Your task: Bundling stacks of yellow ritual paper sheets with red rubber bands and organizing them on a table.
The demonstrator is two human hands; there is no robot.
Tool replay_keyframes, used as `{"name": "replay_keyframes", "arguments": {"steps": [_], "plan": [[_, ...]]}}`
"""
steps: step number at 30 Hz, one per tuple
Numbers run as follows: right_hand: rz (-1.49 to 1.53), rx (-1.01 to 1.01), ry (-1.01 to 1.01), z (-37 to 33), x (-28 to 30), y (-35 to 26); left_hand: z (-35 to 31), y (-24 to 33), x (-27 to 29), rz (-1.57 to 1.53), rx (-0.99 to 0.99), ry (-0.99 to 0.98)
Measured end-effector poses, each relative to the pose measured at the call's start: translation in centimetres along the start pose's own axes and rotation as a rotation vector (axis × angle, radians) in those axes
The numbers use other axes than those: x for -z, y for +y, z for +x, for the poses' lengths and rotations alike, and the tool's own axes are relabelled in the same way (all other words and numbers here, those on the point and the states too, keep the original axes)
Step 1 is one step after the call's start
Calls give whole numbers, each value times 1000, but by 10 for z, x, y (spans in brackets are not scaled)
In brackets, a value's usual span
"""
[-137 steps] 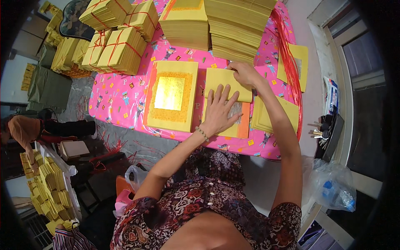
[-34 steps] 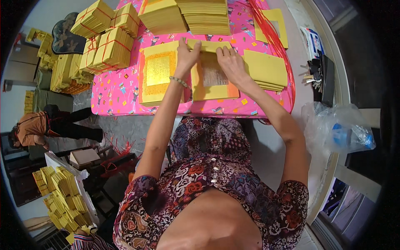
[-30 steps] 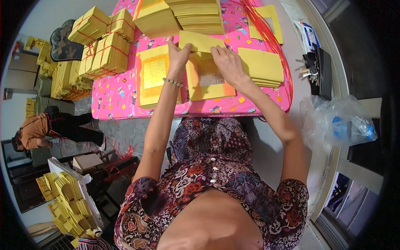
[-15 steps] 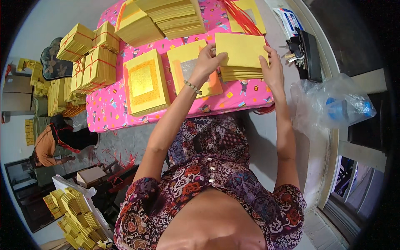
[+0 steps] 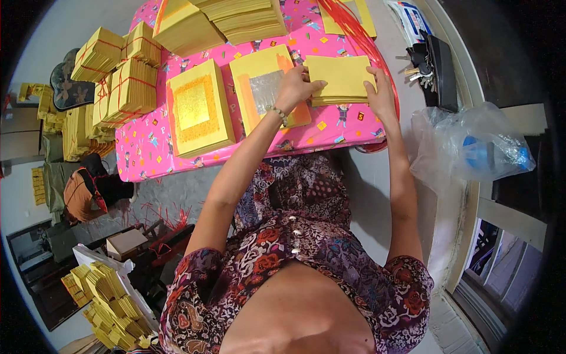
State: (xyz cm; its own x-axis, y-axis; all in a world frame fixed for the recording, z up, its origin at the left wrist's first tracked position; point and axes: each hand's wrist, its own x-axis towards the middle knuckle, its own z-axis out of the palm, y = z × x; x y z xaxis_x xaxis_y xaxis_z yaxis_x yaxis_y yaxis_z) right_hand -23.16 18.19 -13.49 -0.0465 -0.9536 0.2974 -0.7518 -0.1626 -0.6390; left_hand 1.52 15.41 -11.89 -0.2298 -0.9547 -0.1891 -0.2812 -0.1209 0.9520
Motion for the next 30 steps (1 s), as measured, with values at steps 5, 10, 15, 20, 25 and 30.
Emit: {"name": "replay_keyframes", "arguments": {"steps": [5, 10, 15, 20, 25, 30], "plan": [[-98, 3, 13, -7, 9, -16, -6, 12, -9, 227, -35, 78], [-199, 33, 0, -5, 12, -26, -4, -1, -11, 263, -87, 128], [-399, 154, 109, -4, 10, -40, -5, -2, -11, 304, -114, 169], [-432, 268, -77, -13, -5, -29, -8, 1, -12, 266, -128, 162], [-464, 226, -169, -12, -10, -31, -19, -11, 2, 171, -166, 184], [-401, 190, -208, -6, -4, -26, -71, -13, 39, 194, -235, 202]]}}
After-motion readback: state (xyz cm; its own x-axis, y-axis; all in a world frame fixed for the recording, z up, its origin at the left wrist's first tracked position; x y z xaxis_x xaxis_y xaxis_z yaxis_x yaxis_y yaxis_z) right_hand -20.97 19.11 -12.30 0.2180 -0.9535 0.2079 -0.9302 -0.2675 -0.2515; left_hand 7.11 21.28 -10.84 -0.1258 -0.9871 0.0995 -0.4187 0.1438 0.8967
